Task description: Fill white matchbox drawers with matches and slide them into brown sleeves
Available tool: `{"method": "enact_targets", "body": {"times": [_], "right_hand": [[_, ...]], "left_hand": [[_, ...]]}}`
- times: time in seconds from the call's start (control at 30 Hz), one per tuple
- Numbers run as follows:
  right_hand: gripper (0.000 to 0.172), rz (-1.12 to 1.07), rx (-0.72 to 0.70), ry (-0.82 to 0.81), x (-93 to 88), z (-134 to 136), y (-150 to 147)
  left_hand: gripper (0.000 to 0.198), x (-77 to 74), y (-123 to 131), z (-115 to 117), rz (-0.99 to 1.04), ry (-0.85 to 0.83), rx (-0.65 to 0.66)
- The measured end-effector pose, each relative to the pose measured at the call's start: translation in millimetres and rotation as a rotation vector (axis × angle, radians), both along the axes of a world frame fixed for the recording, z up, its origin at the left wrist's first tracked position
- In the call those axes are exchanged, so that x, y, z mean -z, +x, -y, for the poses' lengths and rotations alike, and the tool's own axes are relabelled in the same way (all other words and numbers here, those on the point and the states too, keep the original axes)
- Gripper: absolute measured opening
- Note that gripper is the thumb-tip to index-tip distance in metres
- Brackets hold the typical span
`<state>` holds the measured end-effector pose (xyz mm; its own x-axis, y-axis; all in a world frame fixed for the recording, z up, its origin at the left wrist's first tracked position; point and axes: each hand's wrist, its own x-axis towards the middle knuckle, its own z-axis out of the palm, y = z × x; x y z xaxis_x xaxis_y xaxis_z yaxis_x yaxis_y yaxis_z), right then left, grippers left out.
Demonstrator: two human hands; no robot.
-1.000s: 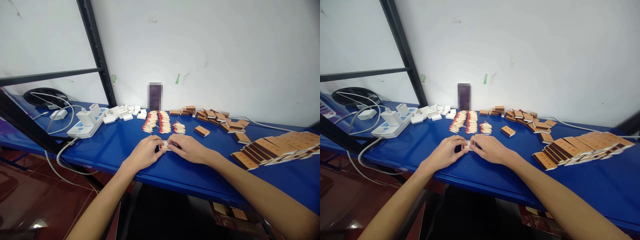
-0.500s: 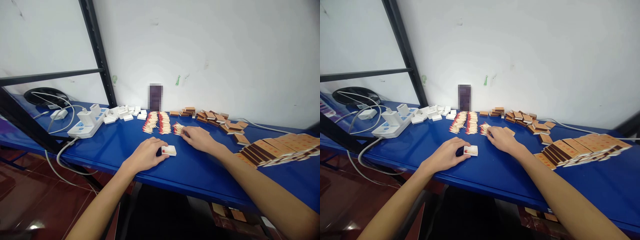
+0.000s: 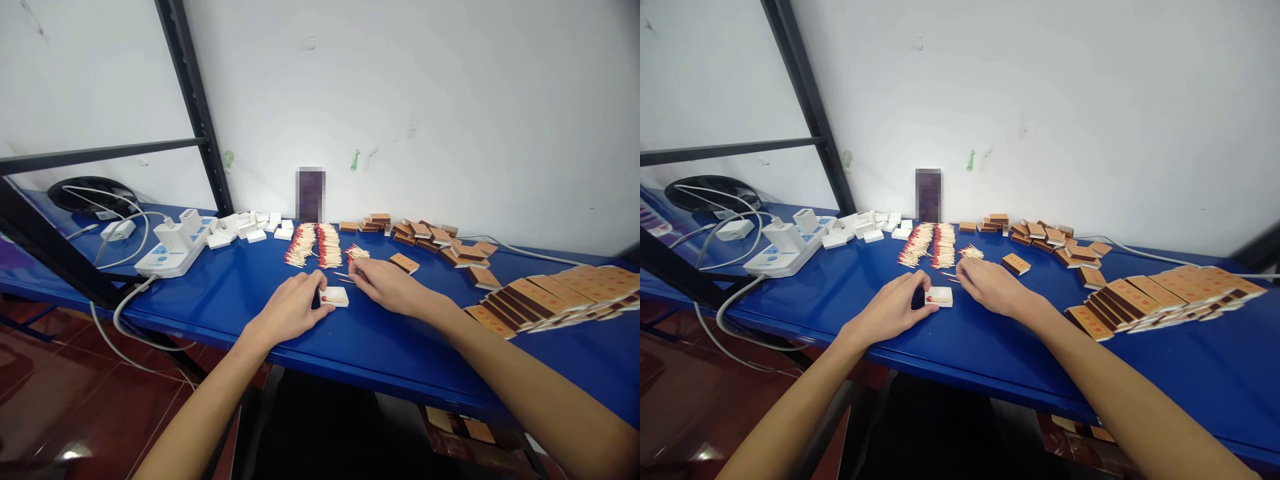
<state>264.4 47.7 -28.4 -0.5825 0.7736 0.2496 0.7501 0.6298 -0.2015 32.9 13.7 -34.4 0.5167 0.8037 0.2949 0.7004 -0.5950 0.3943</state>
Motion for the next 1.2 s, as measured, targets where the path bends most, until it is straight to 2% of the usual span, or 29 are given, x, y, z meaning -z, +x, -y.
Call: {"method": "enact_targets", "body": {"times": [0.2,0.37,0.53,0.67,0.83,0.93,1.03,1.13,1.2], "right_hand": [[0.016,-0.088,-0.150,-0.096,-3.3,12.3,-13.9],[0.018,0.022,-0.038,0.020,-1.7,8.8,-12.8],[0.013,0.105,0.085,-0.032,2.0,-1.6,-1.0],[0.014,0.111,0.071,-0.030,0.8,-1.4,-0.9],[0.012,-0.077,0.013,-0.035,-4.3,13.1,-14.5],[0.015,-0.085,-0.024,-0.065,-3.7,17.4,-20.7],[0.019,-0.066,0.042,-0.013,-1.5,10.6,-16.9],[0.020,-0.002,0.192,0.099,-0.5,-1.6,-4.2],[0.018,0.075,0.287,0.116,-0.7,-8.0,4.4]], "left_hand": [[0.021,2.2,-1.8,-1.7,0.034,0.022,0.026],[0.019,1.4,-2.1,-1.1,0.020,0.019,0.034],[0.020,1.7,-1.2,-1.3,0.017,0.018,0.032],[0.021,1.7,-1.1,-1.6,0.014,0.018,0.026],[0.022,2.4,-1.8,-1.8,0.013,0.019,0.017],[0.021,2.7,-1.7,-1.8,0.019,0.031,0.029],[0.021,2.1,-1.3,-1.6,0.006,0.030,0.022],[0.020,1.3,-0.9,-1.3,-0.001,0.033,0.024],[0.020,0.8,-0.8,-1.0,-0.006,0.038,0.029]]}}
